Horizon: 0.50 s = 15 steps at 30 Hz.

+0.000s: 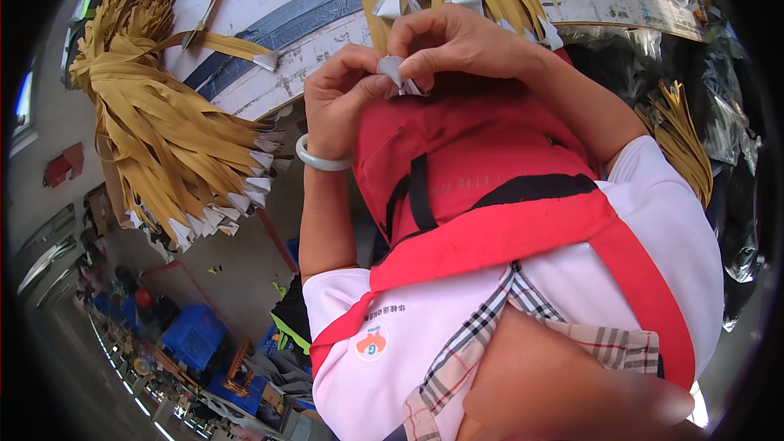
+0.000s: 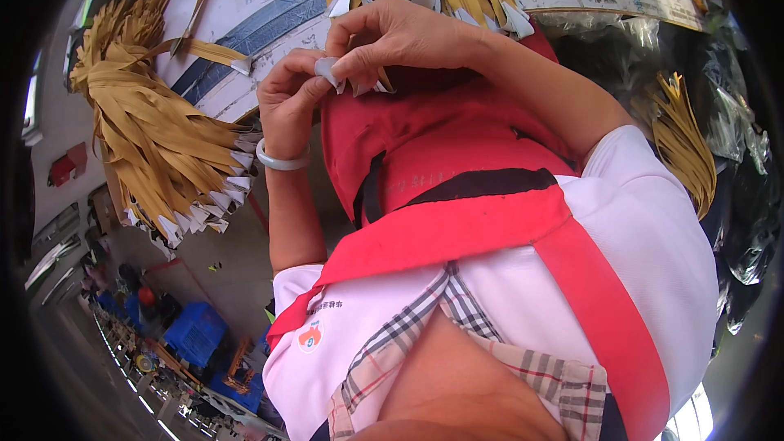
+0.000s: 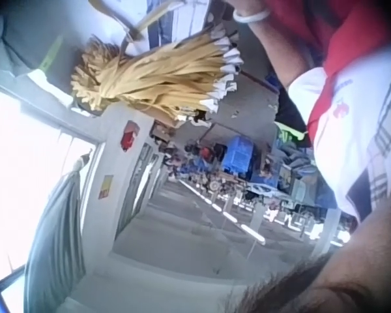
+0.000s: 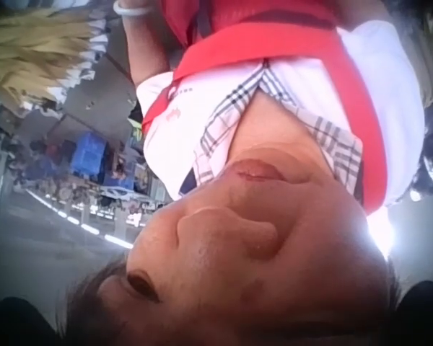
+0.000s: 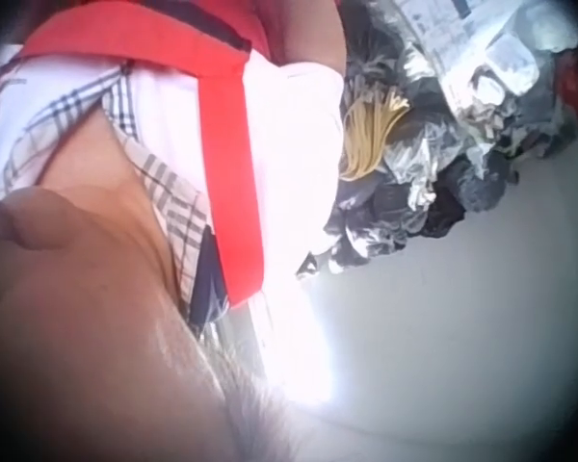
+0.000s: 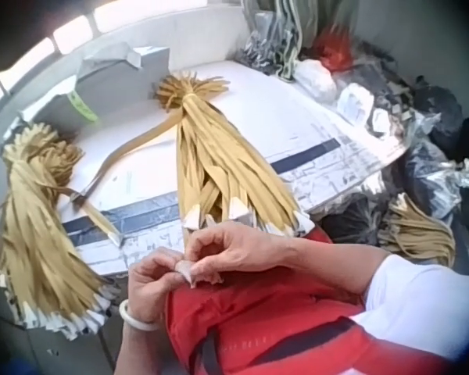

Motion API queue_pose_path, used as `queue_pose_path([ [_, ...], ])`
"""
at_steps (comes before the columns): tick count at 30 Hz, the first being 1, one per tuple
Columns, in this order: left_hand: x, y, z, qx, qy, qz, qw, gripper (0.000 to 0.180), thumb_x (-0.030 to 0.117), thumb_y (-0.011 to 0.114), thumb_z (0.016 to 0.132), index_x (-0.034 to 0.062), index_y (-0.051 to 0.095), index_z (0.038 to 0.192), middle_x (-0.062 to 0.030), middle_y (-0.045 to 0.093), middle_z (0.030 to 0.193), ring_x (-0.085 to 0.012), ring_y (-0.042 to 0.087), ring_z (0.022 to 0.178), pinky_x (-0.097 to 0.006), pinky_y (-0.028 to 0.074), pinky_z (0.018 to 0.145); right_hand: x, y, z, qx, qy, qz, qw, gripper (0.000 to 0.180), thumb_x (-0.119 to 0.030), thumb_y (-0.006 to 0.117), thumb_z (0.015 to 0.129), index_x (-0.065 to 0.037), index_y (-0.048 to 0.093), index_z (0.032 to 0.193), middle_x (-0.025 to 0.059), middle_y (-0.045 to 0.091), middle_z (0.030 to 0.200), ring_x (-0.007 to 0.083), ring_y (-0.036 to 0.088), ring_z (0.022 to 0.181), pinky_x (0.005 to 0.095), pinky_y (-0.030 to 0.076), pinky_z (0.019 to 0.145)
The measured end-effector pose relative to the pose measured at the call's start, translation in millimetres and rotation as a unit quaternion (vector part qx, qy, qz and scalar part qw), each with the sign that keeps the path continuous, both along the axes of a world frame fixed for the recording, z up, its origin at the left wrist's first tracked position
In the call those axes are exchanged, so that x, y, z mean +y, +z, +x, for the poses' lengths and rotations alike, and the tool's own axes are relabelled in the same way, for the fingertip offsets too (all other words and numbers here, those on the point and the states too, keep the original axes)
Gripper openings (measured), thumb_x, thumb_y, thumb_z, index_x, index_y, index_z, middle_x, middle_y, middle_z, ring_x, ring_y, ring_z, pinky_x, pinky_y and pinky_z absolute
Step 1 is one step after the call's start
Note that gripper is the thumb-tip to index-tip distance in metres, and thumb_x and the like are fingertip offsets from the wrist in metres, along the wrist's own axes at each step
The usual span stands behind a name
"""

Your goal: Assembling small metal components onto the ends of yellow fabric straps.

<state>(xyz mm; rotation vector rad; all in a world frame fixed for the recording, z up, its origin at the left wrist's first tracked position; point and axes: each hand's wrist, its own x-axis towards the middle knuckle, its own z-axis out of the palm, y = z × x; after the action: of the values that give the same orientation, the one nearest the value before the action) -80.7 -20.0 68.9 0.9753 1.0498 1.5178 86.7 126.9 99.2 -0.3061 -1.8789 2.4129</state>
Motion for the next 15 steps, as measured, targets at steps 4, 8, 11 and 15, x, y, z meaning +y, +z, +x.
queue_pose_path([
  [4, 12, 7, -2, -0.049, 0.046, -0.004, 0.998, 0.012, -0.009, 0.068, 0.084, -0.0014, 0.065, 0.092, -0.0060, 0.066, 0.091, -0.0120, 0.063, 0.083, -0.025, 0.051, 0.079, 12, 16, -10, -0.032, -0.002, 0.025, 0.999, 0.014, -0.016, 0.072, 0.088, -0.004, 0.064, 0.088, -0.0003, 0.061, 0.074, 0.0055, 0.057, 0.067, 0.0206, 0.047, 0.062],
  [8, 23, 9, 12, 0.037, 0.155, 0.039, 0.986, 0.007, -0.005, 0.067, 0.088, -0.0016, 0.063, 0.093, -0.0062, 0.065, 0.091, -0.0104, 0.064, 0.077, -0.023, 0.052, 0.073, 11, 11, -19, 0.025, -0.096, 0.155, 0.983, 0.019, -0.015, 0.071, 0.089, -0.004, 0.058, 0.081, -0.0014, 0.059, 0.072, 0.0054, 0.055, 0.065, 0.0227, 0.047, 0.057],
  [11, 26, 1, 25, 0.264, 0.292, 0.103, 0.914, 0.008, -0.004, 0.067, 0.089, -0.0025, 0.062, 0.094, -0.0060, 0.065, 0.090, -0.0113, 0.065, 0.078, -0.023, 0.054, 0.072, 6, -3, -28, 0.103, -0.205, 0.509, 0.830, 0.020, -0.016, 0.070, 0.090, -0.003, 0.057, 0.082, -0.0008, 0.059, 0.072, 0.0057, 0.055, 0.066, 0.0235, 0.047, 0.058],
  [15, 22, 17, 27, 0.012, 0.233, 0.029, 0.972, 0.015, -0.009, 0.063, 0.089, -0.0045, 0.063, 0.103, -0.0072, 0.063, 0.095, -0.0124, 0.065, 0.077, -0.024, 0.055, 0.070, 12, -20, -25, 0.111, -0.204, 0.260, 0.937, 0.003, -0.004, 0.061, 0.094, -0.002, 0.062, 0.094, 0.0010, 0.062, 0.078, 0.0076, 0.059, 0.071, 0.0245, 0.050, 0.067],
])
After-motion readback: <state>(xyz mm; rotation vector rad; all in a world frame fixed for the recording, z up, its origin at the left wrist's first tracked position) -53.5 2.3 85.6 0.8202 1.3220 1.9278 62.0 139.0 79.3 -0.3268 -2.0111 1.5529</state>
